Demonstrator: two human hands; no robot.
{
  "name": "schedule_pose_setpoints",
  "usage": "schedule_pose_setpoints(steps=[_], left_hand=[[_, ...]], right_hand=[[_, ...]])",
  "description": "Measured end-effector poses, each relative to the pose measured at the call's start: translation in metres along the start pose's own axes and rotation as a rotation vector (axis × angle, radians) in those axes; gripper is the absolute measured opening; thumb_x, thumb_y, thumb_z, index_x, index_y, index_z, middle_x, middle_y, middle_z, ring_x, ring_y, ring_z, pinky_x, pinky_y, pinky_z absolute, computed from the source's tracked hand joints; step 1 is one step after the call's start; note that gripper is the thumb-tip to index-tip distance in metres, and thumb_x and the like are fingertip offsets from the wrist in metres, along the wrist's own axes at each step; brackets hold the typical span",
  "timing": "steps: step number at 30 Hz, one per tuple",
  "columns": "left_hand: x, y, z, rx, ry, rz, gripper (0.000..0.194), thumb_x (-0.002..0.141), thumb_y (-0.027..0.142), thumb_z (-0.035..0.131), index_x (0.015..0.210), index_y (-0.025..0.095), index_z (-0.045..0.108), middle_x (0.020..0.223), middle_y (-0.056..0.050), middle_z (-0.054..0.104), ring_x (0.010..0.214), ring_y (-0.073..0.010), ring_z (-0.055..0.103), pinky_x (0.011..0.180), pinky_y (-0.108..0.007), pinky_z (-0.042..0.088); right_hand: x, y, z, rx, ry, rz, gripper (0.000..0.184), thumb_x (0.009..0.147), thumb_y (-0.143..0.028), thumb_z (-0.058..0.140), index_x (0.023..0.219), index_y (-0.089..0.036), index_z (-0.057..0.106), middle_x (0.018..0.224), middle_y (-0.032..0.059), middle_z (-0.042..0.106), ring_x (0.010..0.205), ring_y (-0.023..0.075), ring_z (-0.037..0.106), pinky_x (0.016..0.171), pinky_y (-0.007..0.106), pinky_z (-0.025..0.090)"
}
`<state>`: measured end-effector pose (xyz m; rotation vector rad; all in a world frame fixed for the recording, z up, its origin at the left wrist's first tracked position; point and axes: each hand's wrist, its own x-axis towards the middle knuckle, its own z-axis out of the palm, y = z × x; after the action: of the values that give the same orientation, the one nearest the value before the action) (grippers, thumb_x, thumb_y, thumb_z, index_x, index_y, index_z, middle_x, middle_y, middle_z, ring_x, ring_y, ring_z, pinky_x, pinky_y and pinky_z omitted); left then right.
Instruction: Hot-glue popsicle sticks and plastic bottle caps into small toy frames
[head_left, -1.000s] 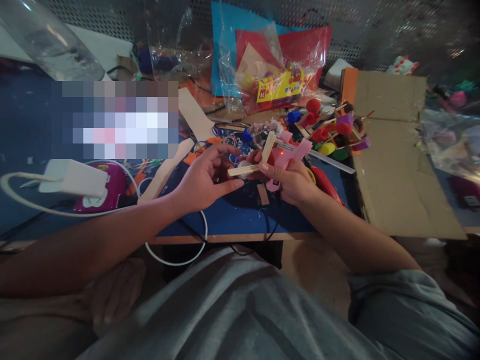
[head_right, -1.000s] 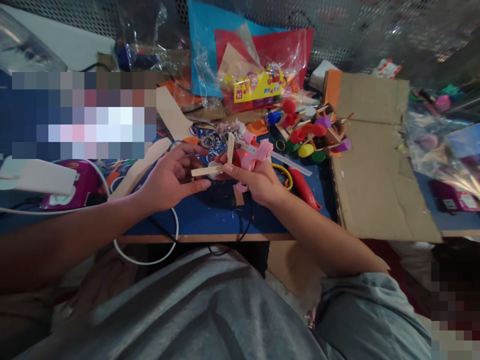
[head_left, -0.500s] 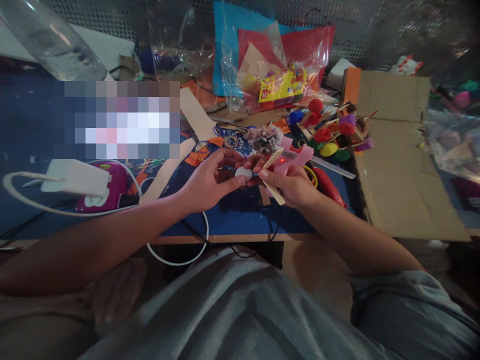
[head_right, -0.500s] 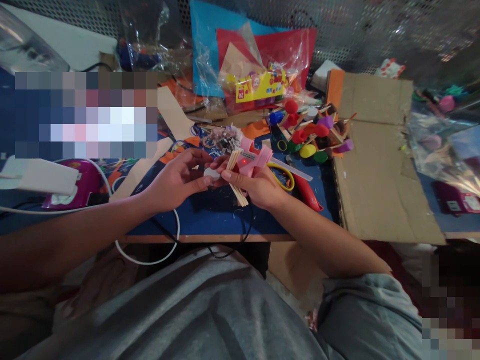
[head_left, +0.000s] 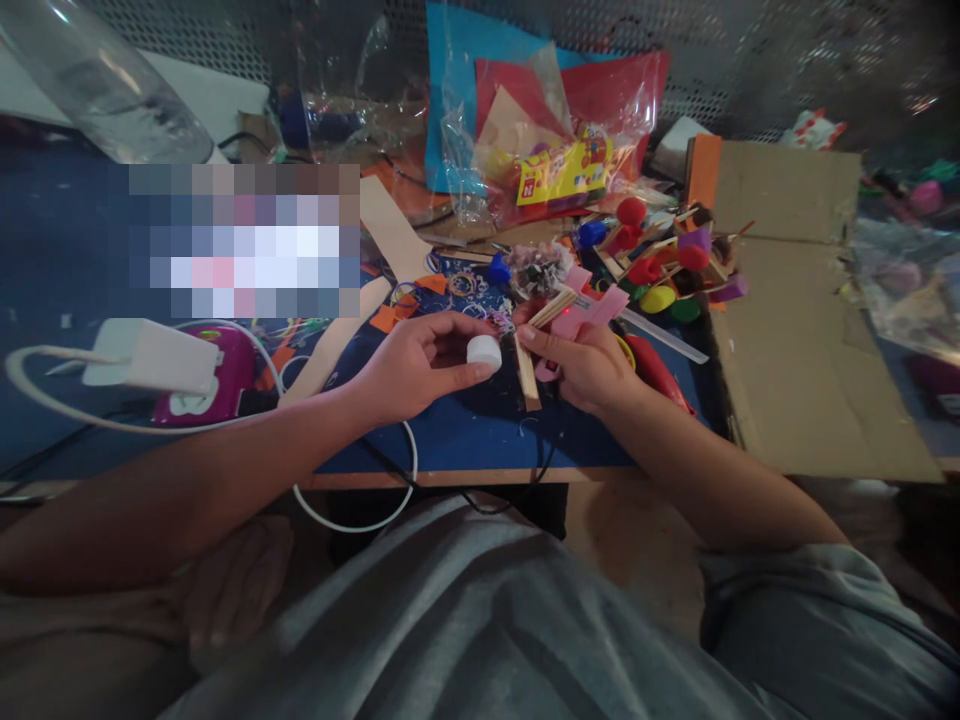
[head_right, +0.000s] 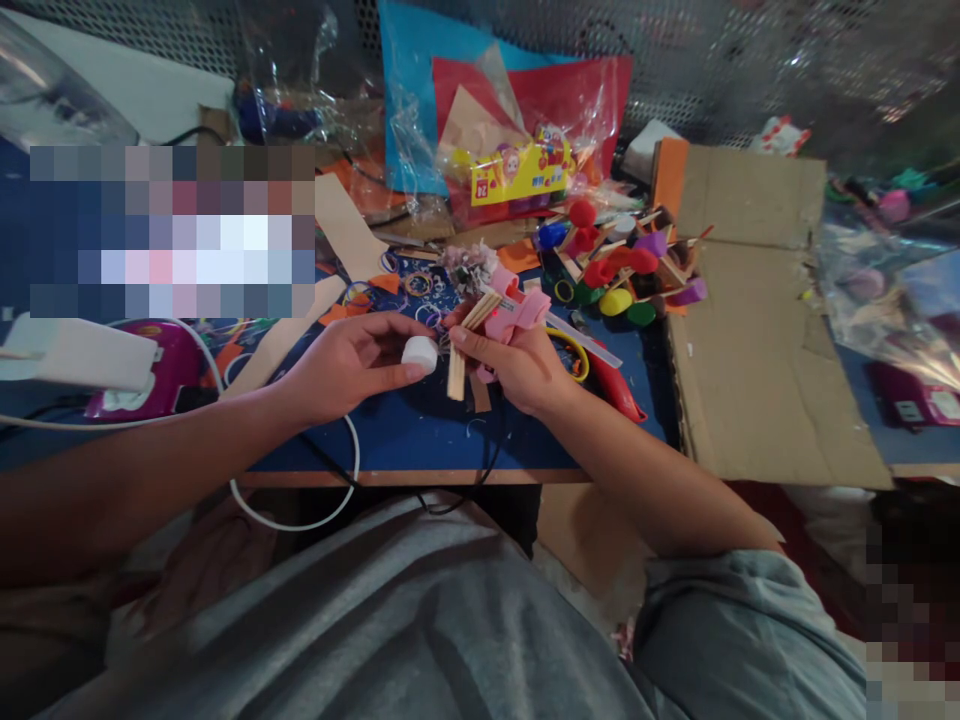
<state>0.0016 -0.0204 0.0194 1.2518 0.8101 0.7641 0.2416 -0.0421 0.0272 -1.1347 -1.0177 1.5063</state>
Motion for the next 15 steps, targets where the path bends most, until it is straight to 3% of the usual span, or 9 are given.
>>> schedule_pose_setpoints(steps=[4, 8, 13, 15], left_hand=[[-0.001, 0.002, -0.001, 0.013, -0.081, 0.023, 0.055, 0.079, 0.050, 0.114, 0.117, 0.018, 0.091, 0.115, -0.011, 0.089, 0.105, -0.0226, 0.082, 0.101, -0.036, 0.070], [-0.001, 0.005, -0.002, -0.027, -0.229, 0.042, 0.044, 0.085, 0.045, 0.111, 0.115, 0.019, 0.093, 0.124, -0.013, 0.089, 0.112, -0.0241, 0.084, 0.104, -0.036, 0.071], [-0.004, 0.012, -0.002, -0.141, -0.353, -0.029, 0.033, 0.089, 0.037, 0.110, 0.114, 0.023, 0.095, 0.111, -0.007, 0.090, 0.095, -0.0153, 0.083, 0.094, -0.026, 0.070], [-0.006, 0.015, -0.002, -0.172, -0.369, -0.046, 0.036, 0.087, 0.040, 0.111, 0.114, 0.022, 0.095, 0.108, -0.008, 0.091, 0.095, -0.0165, 0.085, 0.093, -0.027, 0.071]], right_hand=[[0.000, -0.001, 0.004, -0.001, -0.012, -0.007, 0.066, 0.058, -0.058, 0.119, 0.093, -0.027, 0.073, 0.072, -0.0058, 0.067, 0.055, 0.0117, 0.050, 0.045, 0.029, 0.031], [0.000, -0.003, 0.002, -0.018, -0.057, -0.005, 0.070, 0.056, -0.058, 0.120, 0.092, -0.025, 0.070, 0.074, -0.0057, 0.065, 0.057, 0.0108, 0.049, 0.047, 0.029, 0.034], [0.000, -0.001, -0.008, -0.073, -0.163, 0.009, 0.064, 0.065, -0.062, 0.117, 0.088, -0.025, 0.071, 0.076, -0.0030, 0.068, 0.064, 0.0129, 0.053, 0.053, 0.027, 0.038], [0.001, 0.000, -0.011, -0.084, -0.205, 0.006, 0.062, 0.068, -0.064, 0.116, 0.088, -0.025, 0.072, 0.080, -0.0017, 0.070, 0.067, 0.0145, 0.056, 0.055, 0.028, 0.042]])
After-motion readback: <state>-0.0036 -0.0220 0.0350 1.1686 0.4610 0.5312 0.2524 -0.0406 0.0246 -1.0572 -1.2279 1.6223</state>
